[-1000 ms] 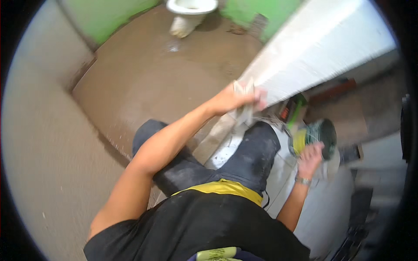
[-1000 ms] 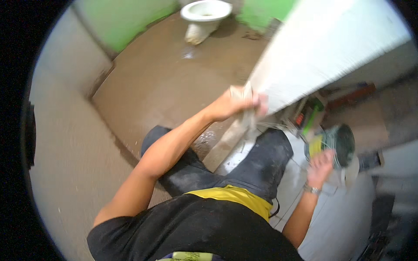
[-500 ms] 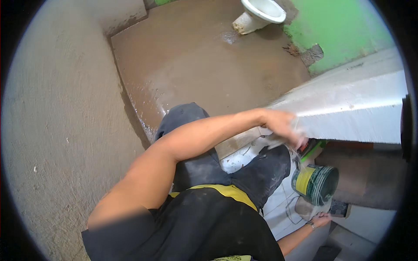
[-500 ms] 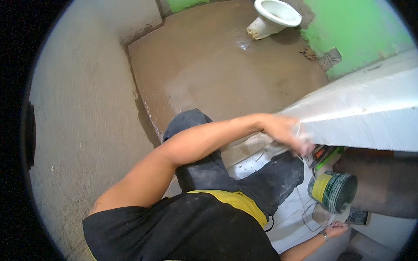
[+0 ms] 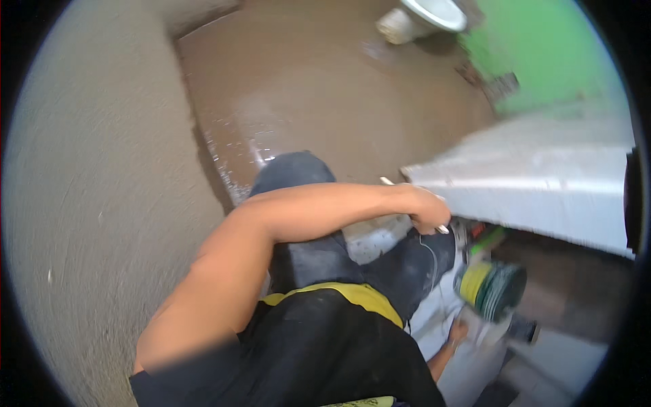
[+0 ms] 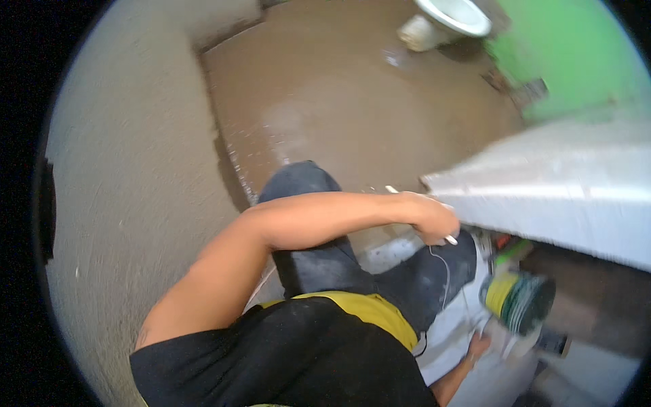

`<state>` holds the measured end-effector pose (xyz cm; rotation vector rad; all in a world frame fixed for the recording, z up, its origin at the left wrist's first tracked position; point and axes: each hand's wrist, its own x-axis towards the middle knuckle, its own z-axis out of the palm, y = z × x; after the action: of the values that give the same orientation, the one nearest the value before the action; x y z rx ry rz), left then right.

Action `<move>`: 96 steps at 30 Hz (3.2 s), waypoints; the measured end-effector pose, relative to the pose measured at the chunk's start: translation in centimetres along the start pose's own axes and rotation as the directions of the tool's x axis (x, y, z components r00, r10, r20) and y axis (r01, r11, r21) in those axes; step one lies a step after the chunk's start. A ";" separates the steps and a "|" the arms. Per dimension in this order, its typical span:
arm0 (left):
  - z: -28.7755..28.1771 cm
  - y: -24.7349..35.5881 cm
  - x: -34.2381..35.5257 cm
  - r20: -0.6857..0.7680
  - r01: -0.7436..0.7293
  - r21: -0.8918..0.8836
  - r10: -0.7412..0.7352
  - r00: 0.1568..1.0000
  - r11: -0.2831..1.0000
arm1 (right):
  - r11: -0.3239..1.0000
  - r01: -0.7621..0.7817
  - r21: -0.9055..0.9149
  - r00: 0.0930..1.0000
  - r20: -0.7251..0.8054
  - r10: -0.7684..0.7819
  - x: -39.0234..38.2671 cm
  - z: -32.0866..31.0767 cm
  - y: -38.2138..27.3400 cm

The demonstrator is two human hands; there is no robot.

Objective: The person is measuring and hammering nails into the base of a wall in a bathroom during renovation.

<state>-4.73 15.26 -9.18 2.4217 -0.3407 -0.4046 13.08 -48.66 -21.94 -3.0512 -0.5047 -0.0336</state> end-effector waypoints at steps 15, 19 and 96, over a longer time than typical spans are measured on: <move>2.8 2.9 1.5 -0.536 -0.181 -0.363 -0.046 0.843 0.914 | 0.291 -0.119 0.949 0.892 0.231 -0.388 0.4 -11.3 -42.1; 4.9 4.0 1.9 -0.424 -0.280 -0.344 0.117 0.898 0.896 | -0.026 -0.317 0.948 0.901 0.293 -0.320 0.5 -10.8 -43.2; 30.1 -7.8 17.2 0.024 0.684 0.112 -0.690 0.723 0.721 | 0.985 0.132 0.115 0.942 0.295 -0.161 20.9 12.2 -8.6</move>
<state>1.00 -1.60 -39.96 2.5627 0.5724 -0.8038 30.28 -33.20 -33.15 -2.9313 -0.7277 0.4469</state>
